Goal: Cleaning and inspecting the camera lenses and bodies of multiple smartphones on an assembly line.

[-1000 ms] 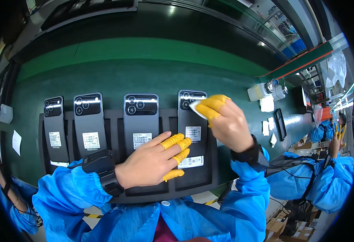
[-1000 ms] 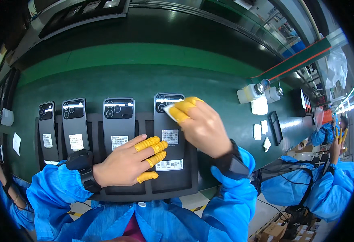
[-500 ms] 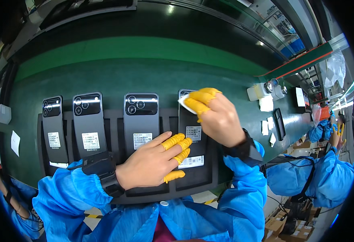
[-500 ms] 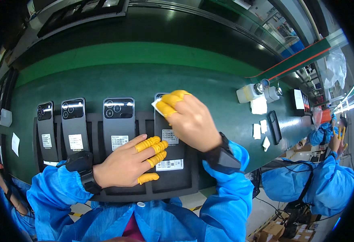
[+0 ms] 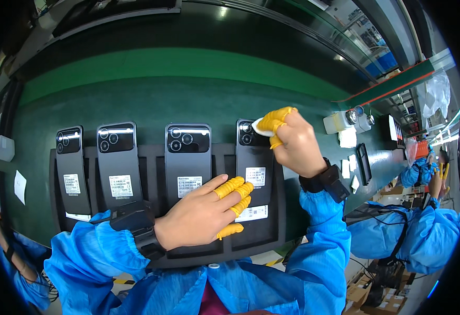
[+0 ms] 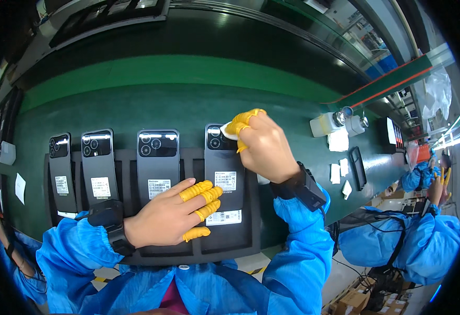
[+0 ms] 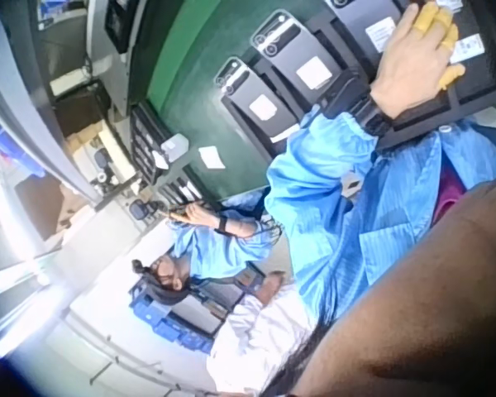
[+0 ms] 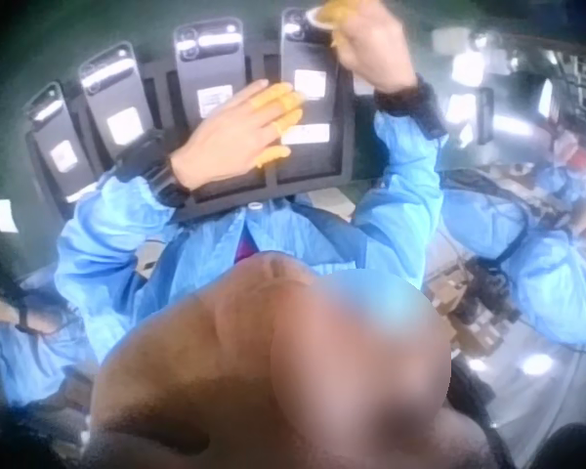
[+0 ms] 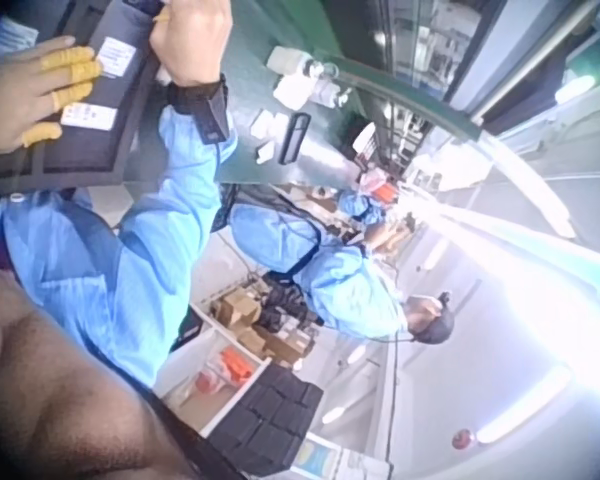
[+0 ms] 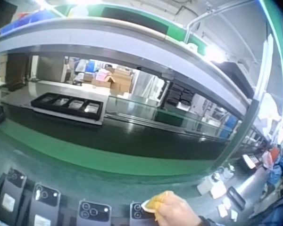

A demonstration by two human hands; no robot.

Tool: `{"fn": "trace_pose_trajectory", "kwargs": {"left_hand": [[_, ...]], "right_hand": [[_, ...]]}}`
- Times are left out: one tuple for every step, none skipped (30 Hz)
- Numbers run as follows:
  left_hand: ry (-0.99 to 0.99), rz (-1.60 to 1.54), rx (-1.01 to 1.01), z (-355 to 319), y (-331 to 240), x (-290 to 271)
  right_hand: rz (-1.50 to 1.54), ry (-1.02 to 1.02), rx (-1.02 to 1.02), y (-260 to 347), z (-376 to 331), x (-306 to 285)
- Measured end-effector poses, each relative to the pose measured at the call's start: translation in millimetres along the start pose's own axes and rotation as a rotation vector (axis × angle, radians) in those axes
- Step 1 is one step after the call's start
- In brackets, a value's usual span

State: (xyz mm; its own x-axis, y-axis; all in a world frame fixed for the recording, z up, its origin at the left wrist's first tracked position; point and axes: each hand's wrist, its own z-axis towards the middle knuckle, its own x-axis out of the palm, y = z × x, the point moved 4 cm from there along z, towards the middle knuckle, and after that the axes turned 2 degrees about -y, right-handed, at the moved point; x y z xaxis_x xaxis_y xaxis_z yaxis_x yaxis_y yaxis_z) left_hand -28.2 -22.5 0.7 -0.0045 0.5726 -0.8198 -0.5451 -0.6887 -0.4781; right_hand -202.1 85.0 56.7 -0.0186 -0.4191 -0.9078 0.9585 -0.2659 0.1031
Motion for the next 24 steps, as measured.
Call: {"fn": "trace_pose_trajectory", "kwargs": {"left_hand": [[0.0, 0.003, -0.004, -0.9, 0.0, -0.3], [0.027, 0.002, -0.011, -2.0, -0.2, 0.3], [0.053, -0.001, -0.018, -1.8, -0.3, 1.7], [0.051, -0.001, -0.022, -1.7, 0.0, 1.7], [0.038, 0.01, -0.021, -1.8, 0.3, 1.2], [0.026, 0.019, -0.019, -1.7, 0.1, 1.2], [0.028, 0.017, -0.015, -1.4, -0.2, 0.7], [0.032, 0.015, -0.02, -0.8, 0.0, -0.2], [0.035, 0.013, -0.026, -1.8, 0.4, -1.1], [0.038, 0.014, -0.023, -2.8, 0.5, -0.9], [0.02, 0.021, -0.013, -3.5, 0.6, -0.7], [0.001, 0.03, -0.006, -5.0, 0.9, -1.3], [-0.004, 0.033, -0.01, -4.7, 1.0, -1.8], [0.028, 0.042, -0.02, -5.1, 1.6, -1.3], [0.062, 0.045, -0.024, -3.8, 0.7, 0.5], [0.06, 0.043, -0.021, -2.6, -0.2, 0.7], [0.061, 0.033, -0.024, -1.5, -0.8, 1.1], [0.068, 0.025, -0.021, -0.4, -0.5, 1.0], [0.071, 0.026, -0.021, -0.4, -0.8, 0.6], [0.084, 0.027, -0.025, -0.4, -1.0, 0.8], [0.097, 0.026, -0.035, -2.8, -0.1, 1.1], [0.1, 0.026, -0.037, -3.9, 1.0, 1.8], [0.053, 0.033, -0.023, -4.2, 1.8, 1.2], [0.001, 0.039, -0.003, -3.6, -0.4, -0.5]], "right_hand": [[0.007, -0.016, 0.001, 2.3, -0.6, 3.1], [0.01, -0.018, -0.002, 5.5, -2.1, 6.3], [0.065, -0.024, -0.041, 10.0, -3.9, 8.3], [0.12, -0.03, -0.08, 16.4, -2.7, 9.3], [0.098, -0.055, -0.131, 26.0, 1.1, 7.6], [0.099, -0.054, -0.131, 30.2, 6.3, 14.2], [0.059, -0.098, -0.177, 34.7, 12.2, 18.8], [0.018, -0.141, -0.224, 34.6, 16.1, 20.7], [0.001, -0.115, -0.244, 27.2, 17.9, 22.1], [-0.139, -0.05, -0.164, 18.4, 16.7, 18.6], [-0.232, -0.069, -0.123, 5.8, 15.6, 11.3], [-0.321, -0.09, -0.085, -6.1, 13.6, 5.6], [-0.29, -0.076, -0.008, -16.8, 6.9, 0.0], [-0.26, -0.061, 0.07, -22.4, 1.4, -3.0], [-0.234, -0.034, 0.145, -22.3, -2.7, -5.0], [-0.238, -0.032, 0.146, -17.9, -1.7, -5.1], [-0.126, -0.116, 0.066, -6.6, 2.6, -5.5], [-0.015, -0.204, -0.009, 4.2, 6.1, -5.0], [-0.019, -0.209, -0.055, 9.5, 7.0, 3.7], [-0.019, -0.158, -0.081, 9.2, 5.4, 14.7], [-0.051, -0.139, -0.116, 14.3, 5.1, 14.9], [-0.083, -0.12, -0.151, 20.0, 3.5, 13.3], [-0.155, -0.079, -0.1, 15.0, -2.6, 8.4], [-0.233, -0.036, -0.048, 5.7, -11.8, -3.1]]}}
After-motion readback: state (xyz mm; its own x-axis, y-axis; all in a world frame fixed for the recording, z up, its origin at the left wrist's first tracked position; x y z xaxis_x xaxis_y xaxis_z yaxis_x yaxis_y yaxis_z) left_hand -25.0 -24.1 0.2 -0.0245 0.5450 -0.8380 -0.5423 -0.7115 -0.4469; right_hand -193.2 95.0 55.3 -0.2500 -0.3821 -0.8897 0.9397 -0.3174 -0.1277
